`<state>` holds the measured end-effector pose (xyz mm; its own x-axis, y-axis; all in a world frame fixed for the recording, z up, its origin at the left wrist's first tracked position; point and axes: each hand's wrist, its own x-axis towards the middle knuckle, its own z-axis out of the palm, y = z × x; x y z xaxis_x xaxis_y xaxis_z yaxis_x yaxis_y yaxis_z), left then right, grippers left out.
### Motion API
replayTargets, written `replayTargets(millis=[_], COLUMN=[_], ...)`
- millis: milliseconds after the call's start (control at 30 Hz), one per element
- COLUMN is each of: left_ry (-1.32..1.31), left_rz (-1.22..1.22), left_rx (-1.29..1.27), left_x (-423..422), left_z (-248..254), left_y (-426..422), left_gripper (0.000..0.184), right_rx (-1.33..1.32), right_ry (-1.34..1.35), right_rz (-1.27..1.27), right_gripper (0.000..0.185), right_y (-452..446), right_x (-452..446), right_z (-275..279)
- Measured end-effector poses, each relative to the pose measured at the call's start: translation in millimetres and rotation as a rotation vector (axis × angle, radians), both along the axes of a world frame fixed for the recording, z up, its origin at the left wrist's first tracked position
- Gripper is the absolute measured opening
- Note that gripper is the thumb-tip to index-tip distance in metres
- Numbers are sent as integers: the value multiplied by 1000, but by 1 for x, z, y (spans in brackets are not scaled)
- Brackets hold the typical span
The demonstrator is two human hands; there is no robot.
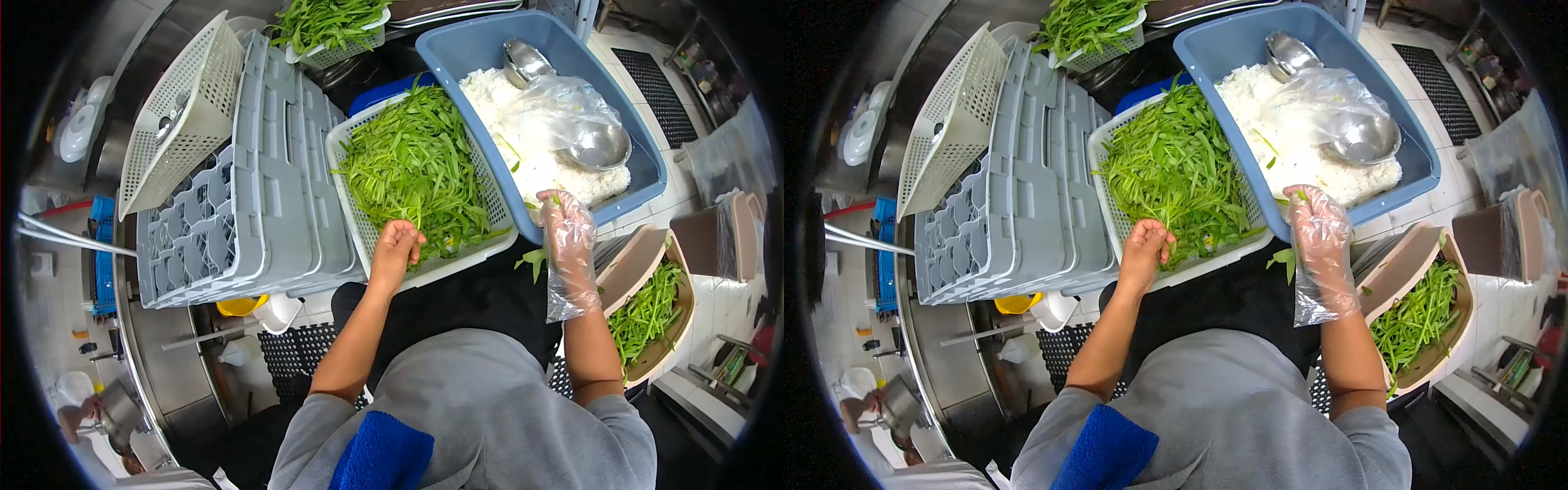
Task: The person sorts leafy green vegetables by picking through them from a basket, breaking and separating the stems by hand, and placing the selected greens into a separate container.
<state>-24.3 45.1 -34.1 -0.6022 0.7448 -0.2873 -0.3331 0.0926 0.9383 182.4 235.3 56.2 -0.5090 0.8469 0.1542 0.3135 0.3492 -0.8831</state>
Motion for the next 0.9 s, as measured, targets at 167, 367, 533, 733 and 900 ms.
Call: replayTargets(millis=[167,367,533,733,900], left_ry=[-58,-96,-132,-135,-188], left_rz=[-25,-134,-164,-195,-192], left_rx=[41,80,121,123,121], left_x=[4,9,17,21,24], left_z=[-5,-3,-4,-8,-8], left_y=[-1,-2,0,2,2], left_gripper=[7,8,7,9,9], right_rx=[35,12,26,165,94], right_ry=[38,37,25,41,11], right_rz=[5,16,19,37,18], right_gripper=[16,16,16,16,16], right_y=[-1,-1,2,1,2], right_x=[-1,0,2,1,1], right_z=[-1,0,-4,-5,-5])
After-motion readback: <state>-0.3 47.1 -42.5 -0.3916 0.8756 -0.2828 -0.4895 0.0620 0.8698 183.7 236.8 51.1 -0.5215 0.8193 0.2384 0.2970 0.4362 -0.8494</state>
